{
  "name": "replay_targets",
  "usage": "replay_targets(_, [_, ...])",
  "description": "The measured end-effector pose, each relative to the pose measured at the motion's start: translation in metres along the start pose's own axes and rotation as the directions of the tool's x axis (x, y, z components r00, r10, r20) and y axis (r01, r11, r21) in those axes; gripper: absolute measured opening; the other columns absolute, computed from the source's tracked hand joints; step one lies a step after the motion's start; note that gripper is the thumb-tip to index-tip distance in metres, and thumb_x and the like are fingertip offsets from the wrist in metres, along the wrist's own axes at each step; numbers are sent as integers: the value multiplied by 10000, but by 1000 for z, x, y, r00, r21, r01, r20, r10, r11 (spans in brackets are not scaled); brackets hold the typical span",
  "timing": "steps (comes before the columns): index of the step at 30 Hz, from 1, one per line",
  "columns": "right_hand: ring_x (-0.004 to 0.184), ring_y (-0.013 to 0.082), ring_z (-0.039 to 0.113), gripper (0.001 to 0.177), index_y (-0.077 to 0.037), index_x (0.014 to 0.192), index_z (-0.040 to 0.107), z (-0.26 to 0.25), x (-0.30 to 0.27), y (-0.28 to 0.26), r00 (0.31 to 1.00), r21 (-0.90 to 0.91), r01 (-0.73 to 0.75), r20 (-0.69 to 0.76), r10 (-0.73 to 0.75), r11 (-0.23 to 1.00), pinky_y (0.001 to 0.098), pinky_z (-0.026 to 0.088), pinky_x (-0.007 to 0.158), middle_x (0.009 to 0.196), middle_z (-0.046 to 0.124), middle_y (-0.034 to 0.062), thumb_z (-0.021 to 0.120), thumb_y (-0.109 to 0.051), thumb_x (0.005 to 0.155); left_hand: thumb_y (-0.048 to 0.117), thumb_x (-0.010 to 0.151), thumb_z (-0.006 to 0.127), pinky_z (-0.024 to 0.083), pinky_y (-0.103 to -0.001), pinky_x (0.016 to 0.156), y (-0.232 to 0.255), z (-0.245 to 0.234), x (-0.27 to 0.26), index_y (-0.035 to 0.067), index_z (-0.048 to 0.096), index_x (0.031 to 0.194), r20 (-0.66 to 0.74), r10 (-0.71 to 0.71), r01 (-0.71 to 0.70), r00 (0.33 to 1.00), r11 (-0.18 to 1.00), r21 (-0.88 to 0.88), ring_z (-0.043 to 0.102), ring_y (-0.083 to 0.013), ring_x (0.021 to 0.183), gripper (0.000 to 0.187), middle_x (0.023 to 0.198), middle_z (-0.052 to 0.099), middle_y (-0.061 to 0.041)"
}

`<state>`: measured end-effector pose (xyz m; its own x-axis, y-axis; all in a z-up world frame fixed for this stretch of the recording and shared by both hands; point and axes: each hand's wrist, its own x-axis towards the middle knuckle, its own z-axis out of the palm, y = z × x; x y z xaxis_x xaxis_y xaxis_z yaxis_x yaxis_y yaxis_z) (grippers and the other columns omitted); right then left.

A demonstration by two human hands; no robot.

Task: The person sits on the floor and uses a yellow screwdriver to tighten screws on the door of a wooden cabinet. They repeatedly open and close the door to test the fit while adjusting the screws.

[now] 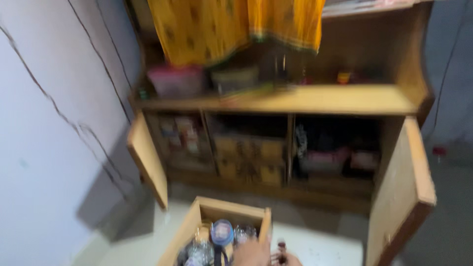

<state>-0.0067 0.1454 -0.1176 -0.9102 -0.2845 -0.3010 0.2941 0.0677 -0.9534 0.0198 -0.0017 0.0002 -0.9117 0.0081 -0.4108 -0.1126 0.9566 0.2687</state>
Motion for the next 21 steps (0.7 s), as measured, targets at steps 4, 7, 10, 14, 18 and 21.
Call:
replay_targets(4, [503,167,590,165,11,911,677,-1,-17,14,982,-119,122,-132,-138,985,307,487,504,643,671,133,661,-145,961,613,1027,296,545,-513,945,0,0,9,25,736,1130,-127,-49,33,991,992,-124,698,-397,1097,741,1145,718,-246])
replay_targets(7, [580,187,698,271,17,875,630,8,-23,-6,979,55,-86,-178,94,995,322,546,542,689,702,104,631,-230,985,659,990,360,535,-517,942,-3,-7,6,3,731,1116,-168,-97,66,981,981,-182,686,-405,1095,765,1147,696,-260])
replay_targets(10, [608,203,717,343,43,857,617,11,-34,-19,981,96,-132,-128,143,987,316,562,564,711,705,128,628,-264,1008,718,950,407,534,-494,962,0,-9,-4,-3,751,1080,-156,-156,113,975,959,-259,696,-392,1104,809,1123,717,-258])
replay_targets(14, [680,172,728,168,10,961,678,0,-43,-27,986,106,-165,15,165,981,294,581,630,798,723,109,660,-157,961,745,915,448,547,-487,953,4,-14,-10,0,745,1080,-144,-208,154,968,936,-317,706,-388,1095,819,1107,727,-253])
replay_targets(18, [744,159,752,204,4,1039,709,-6,-43,-29,976,114,-212,81,204,971,301,617,693,860,764,95,658,-162,933,742,912,452,543,-492,946,2,-18,-11,2,742,1083,-130,-200,147,971,931,-335,703,-389,1085,814,1095,727,-250])
replay_targets(21, [630,201,690,419,15,978,671,0,-38,-25,936,53,-351,46,349,935,326,580,607,777,723,109,569,-390,1006,734,924,434,543,-484,950,2,-17,-10,-1,763,1056,-135,-184,133,974,938,-320,708,-386,1080,816,1093,734,-243])
